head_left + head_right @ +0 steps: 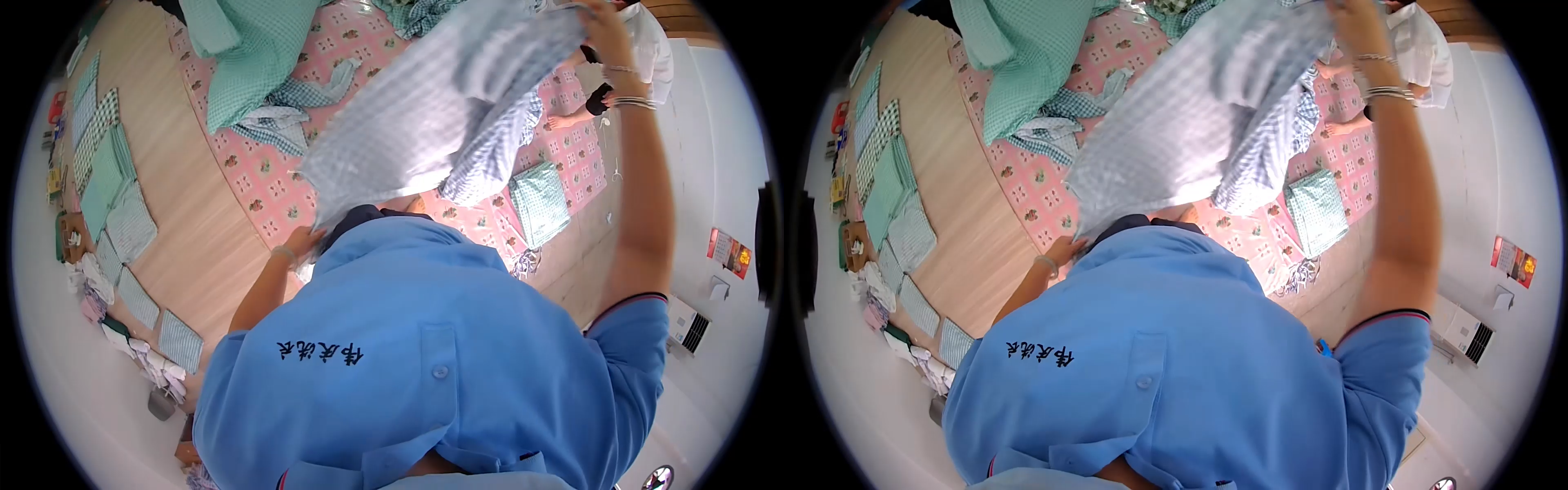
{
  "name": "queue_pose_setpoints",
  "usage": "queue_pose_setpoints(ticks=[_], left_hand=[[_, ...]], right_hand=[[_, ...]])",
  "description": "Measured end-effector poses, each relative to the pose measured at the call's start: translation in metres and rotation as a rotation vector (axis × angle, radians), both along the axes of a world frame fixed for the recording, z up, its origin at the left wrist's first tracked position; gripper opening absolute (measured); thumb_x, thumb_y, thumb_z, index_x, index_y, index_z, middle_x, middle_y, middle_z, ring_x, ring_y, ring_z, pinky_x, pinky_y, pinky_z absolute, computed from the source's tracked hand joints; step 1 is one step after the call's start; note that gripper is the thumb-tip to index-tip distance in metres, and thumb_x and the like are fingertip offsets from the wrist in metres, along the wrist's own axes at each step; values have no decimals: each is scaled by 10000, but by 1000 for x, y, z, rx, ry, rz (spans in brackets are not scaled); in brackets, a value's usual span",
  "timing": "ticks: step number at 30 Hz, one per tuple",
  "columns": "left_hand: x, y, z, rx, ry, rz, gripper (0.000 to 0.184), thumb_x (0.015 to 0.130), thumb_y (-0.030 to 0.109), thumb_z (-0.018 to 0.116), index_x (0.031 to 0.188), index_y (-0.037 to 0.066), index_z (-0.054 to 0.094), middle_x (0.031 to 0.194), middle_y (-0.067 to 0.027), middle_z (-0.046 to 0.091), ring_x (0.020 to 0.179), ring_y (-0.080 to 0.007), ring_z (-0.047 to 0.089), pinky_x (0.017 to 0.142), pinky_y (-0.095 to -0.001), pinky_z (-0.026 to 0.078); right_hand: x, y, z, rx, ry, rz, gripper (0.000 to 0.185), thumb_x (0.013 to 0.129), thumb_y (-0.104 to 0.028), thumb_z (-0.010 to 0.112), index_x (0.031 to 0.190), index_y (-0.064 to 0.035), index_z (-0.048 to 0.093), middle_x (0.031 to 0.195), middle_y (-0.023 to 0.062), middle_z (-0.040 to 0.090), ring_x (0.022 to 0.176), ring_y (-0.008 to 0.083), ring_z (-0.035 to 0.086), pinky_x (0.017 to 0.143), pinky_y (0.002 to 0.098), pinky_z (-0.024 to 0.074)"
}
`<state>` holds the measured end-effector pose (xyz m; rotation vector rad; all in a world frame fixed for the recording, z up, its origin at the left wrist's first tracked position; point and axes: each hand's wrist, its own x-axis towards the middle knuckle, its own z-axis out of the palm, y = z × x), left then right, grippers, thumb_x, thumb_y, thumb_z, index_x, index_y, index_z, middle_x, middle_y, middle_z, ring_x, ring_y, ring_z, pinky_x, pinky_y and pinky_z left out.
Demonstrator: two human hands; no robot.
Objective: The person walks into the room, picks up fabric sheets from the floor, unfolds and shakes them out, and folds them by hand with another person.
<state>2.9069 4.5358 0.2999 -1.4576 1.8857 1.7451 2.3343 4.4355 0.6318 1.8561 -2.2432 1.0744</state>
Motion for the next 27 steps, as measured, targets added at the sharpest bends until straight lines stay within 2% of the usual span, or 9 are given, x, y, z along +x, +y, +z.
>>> queue_pose_setpoints(ticks=[1,3,4,6,7,10,16,19,27], left_hand=[[-19,-5,11,18,0,13,469,745,436,529,726,-32,566,539,-77,484,550,-157,454,504,-305,367],[-56,-26,42,134,37,101,439,770,411,518,790,-26,559,607,-43,497,573,-124,449,511,-278,367],[-74,-36,64,234,76,176,398,794,372,506,853,-18,556,674,-38,533,604,-122,480,537,-267,388],[-103,-42,72,578,499,399,317,804,291,519,961,16,497,852,-83,557,808,-148,545,684,-277,433],[-126,-47,99,677,615,433,282,823,236,490,1006,22,480,894,-69,556,820,-157,546,709,-285,439],[-186,-56,135,828,874,448,243,831,165,481,1039,41,458,941,-59,553,834,-172,557,761,-340,454],[-246,-55,163,850,746,460,187,828,157,487,968,35,460,912,-70,555,818,-184,574,741,-377,479],[-257,-49,166,871,690,447,144,831,159,484,908,36,488,844,-57,560,807,-174,572,730,-351,480],[-262,-38,160,1063,661,439,133,828,150,489,896,42,528,742,-23,553,691,-122,542,663,-288,441]], right_hand=[[1,1,-17,258,58,-135,300,782,-260,529,974,-30,541,774,45,558,694,109,506,592,223,411],[29,12,-62,361,-194,-120,324,743,-315,569,885,-25,553,695,27,580,603,89,506,549,249,404],[34,19,-99,281,-355,-49,274,739,-279,585,843,-26,570,682,7,569,578,76,482,533,230,396],[100,50,-100,314,-426,24,200,733,-198,600,822,-20,586,661,2,554,574,74,465,535,211,391],[104,58,-136,307,-452,61,176,734,-163,599,827,-13,586,666,14,551,577,69,460,534,203,388],[163,91,-142,357,-597,146,188,727,-120,610,871,-4,578,678,42,549,565,80,467,532,214,398],[186,133,-125,348,-523,130,160,753,-53,532,911,-72,525,652,92,507,592,213,521,553,277,419],[171,150,-136,174,-288,351,263,718,34,481,956,-74,510,758,106,493,719,268,516,606,316,425],[168,174,-136,125,-352,425,319,673,-10,528,990,-24,499,825,129,482,740,280,507,634,319,427]])
